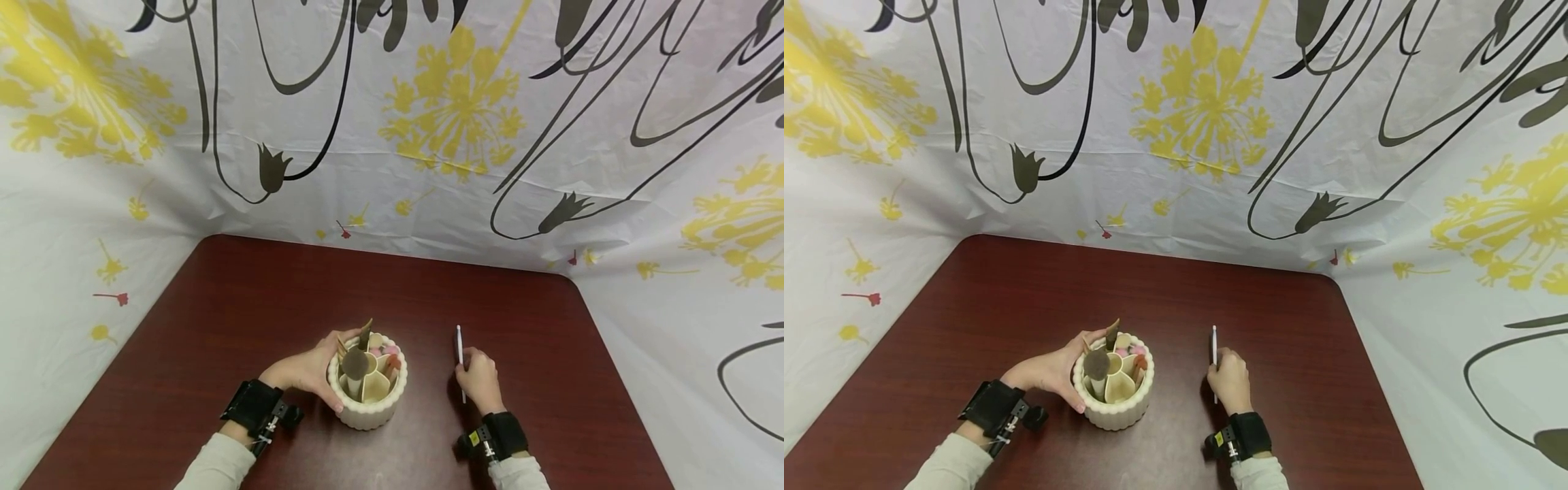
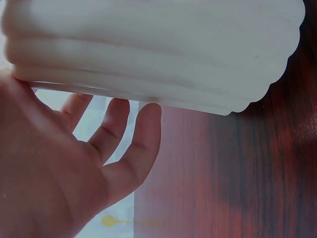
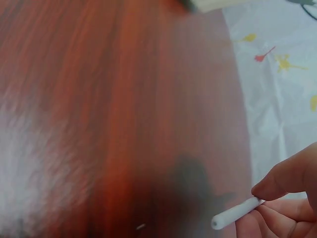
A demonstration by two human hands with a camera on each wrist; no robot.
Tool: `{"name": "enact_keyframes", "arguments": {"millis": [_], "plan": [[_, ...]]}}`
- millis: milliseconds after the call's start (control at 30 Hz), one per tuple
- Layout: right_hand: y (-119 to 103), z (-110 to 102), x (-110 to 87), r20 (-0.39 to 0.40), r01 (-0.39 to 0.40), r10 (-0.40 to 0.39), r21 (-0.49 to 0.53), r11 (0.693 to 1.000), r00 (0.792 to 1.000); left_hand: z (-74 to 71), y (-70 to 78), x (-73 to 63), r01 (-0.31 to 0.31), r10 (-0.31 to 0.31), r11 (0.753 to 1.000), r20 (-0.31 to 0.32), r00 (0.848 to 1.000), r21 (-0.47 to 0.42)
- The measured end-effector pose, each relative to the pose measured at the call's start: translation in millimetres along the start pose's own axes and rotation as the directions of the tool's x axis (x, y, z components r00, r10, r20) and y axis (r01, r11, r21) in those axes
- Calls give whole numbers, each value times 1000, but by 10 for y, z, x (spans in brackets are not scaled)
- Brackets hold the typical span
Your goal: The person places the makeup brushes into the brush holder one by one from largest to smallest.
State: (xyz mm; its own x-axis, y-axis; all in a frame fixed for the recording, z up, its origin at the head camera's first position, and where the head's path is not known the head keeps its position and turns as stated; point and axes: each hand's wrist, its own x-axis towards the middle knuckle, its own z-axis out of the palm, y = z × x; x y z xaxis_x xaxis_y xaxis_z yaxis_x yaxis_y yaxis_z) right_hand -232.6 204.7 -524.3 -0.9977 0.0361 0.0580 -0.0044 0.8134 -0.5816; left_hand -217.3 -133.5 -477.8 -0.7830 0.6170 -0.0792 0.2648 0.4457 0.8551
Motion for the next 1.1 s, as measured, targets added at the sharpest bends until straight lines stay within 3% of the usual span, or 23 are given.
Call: {"name": "enact_keyframes", "arguments": {"millis": [200, 433, 633, 1100], "plan": [[-215, -90, -80, -60, 89, -87, 36, 995, 994, 9, -1, -1, -20, 20, 1000, -3, 1000, -23], [-415, -195, -159, -129, 214, -203, 74, 974, 971, 12, -7, 5, -42, 42, 998, 2, 999, -36], [-556, -270, -208, -136, 268, -254, 97, 959, 958, 9, 2, -1, -22, 22, 1000, -1, 1000, -12], [-780, -368, -267, -206, 367, -337, 133, 921, 919, 13, -17, 1, -54, 54, 998, -10, 998, -15]]}}
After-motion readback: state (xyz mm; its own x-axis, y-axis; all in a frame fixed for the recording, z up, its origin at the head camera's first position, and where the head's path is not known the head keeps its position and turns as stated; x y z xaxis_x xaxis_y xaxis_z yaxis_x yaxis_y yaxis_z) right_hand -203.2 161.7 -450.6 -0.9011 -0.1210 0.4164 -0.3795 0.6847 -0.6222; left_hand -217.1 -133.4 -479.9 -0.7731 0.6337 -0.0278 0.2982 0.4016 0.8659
